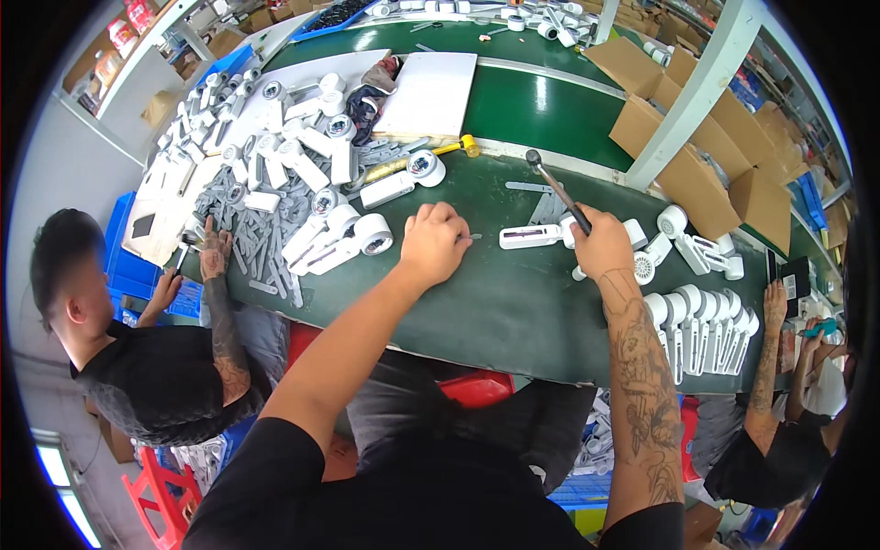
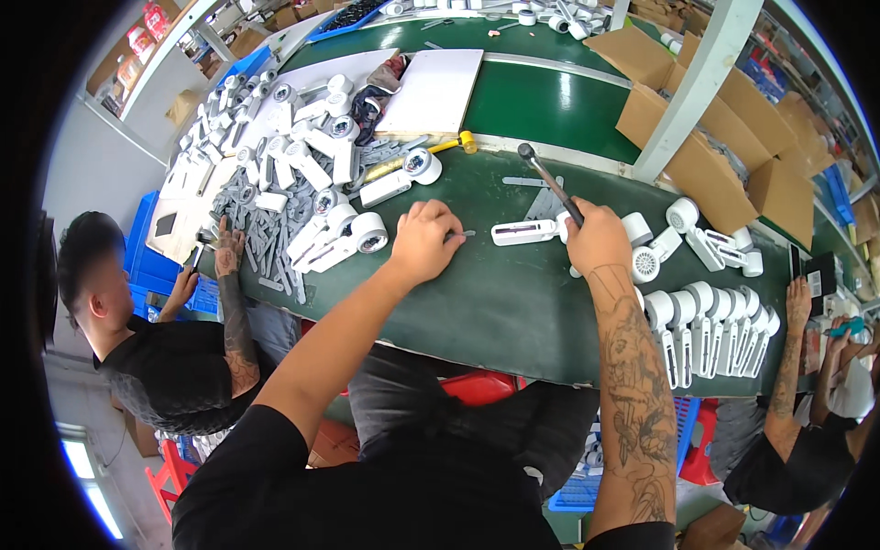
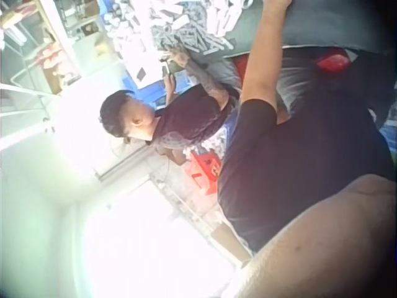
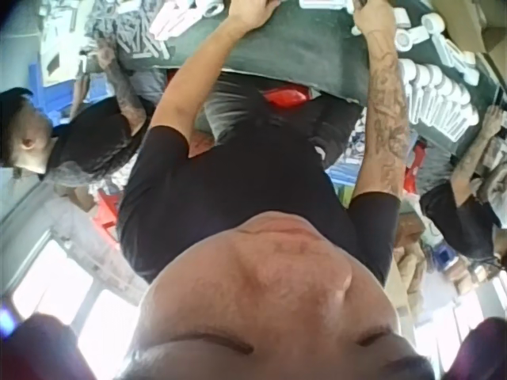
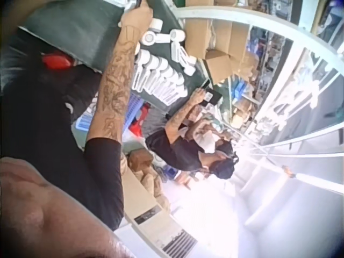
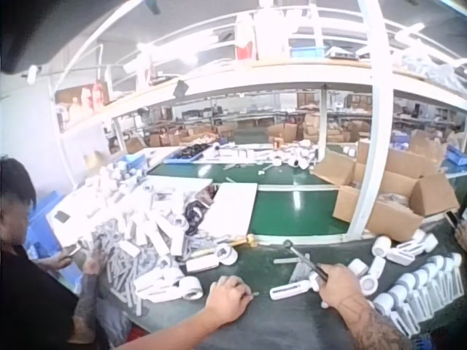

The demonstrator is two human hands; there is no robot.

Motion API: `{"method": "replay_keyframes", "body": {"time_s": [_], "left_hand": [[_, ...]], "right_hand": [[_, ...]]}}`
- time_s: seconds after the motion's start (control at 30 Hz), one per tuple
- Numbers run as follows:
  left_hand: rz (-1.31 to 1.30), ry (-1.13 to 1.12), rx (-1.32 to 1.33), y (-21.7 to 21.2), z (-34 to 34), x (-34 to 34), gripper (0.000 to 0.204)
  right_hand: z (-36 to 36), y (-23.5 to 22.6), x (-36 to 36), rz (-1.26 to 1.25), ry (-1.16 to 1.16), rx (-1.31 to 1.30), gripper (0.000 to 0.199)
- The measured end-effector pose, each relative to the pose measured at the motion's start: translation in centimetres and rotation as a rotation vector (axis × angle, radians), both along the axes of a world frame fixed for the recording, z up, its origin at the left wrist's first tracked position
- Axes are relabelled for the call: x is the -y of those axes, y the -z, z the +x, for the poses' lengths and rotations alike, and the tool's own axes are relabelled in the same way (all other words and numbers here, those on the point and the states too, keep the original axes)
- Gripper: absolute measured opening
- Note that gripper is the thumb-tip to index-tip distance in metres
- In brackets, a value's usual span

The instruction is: The person takes plastic components from a blue crate onto the table, inserts plastic strips into the components by hand, and taps them secure using a small mallet.

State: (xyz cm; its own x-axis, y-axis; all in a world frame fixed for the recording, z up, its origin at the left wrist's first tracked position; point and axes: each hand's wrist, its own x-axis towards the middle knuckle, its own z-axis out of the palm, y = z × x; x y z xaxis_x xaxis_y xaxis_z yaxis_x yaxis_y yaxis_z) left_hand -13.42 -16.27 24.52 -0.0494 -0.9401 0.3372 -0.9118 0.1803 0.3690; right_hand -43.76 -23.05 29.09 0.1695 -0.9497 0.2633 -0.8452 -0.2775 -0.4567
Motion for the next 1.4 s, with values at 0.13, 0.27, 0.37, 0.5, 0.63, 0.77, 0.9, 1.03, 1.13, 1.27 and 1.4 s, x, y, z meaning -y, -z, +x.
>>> {"method": "replay_keyframes", "body": {"time_s": [0.13,0.27,0.37,0.5,0.63,0.77,0.9,1.03,1.13,1.27,1.4], "left_hand": [[0.048,0.016,-0.149,0.2,1.3,-1.9,0.011],[0.083,0.004,-0.589,-3.3,-1.3,-5.1,0.013],[-0.069,0.233,-0.415,-3.8,-3.8,-6.5,0.015],[-0.068,0.176,-0.412,-2.2,-6.5,-7.2,0.018],[-0.147,0.180,-0.372,-1.4,-7.3,-7.0,0.016],[-0.225,0.163,-0.285,-1.6,-7.7,-7.2,0.014],[-0.263,0.109,-0.285,-1.9,-8.2,-7.0,0.013],[-0.054,0.215,-0.575,-0.5,-6.2,-6.3,0.011],[0.131,0.232,-0.651,-1.3,-6.0,-5.7,0.010],[0.109,0.298,-0.654,-1.2,-5.8,-5.4,0.010],[0.043,0.347,-0.613,-0.5,-5.3,-5.1,0.011]], "right_hand": [[1.3,-0.9,-4.0,0.154,-0.030,0.053,0.030],[2.2,-0.7,-8.6,0.123,-0.082,0.158,0.029],[3.3,-0.8,-10.0,0.150,-0.040,0.215,0.029],[3.3,-0.5,-10.2,0.156,-0.002,0.250,0.029],[3.6,-0.7,-10.5,0.170,0.012,0.261,0.029],[3.5,-1.0,-10.5,0.178,0.019,0.292,0.030],[2.6,-0.4,-10.8,0.112,-0.027,0.312,0.035],[0.3,-1.4,-13.6,0.131,-0.162,0.452,0.040],[-3.2,-2.4,-17.3,0.253,-0.182,0.372,0.042],[-3.7,-3.7,-20.2,0.320,-0.132,0.285,0.043],[-2.6,-4.5,-20.9,0.378,-0.040,0.362,0.045]]}}
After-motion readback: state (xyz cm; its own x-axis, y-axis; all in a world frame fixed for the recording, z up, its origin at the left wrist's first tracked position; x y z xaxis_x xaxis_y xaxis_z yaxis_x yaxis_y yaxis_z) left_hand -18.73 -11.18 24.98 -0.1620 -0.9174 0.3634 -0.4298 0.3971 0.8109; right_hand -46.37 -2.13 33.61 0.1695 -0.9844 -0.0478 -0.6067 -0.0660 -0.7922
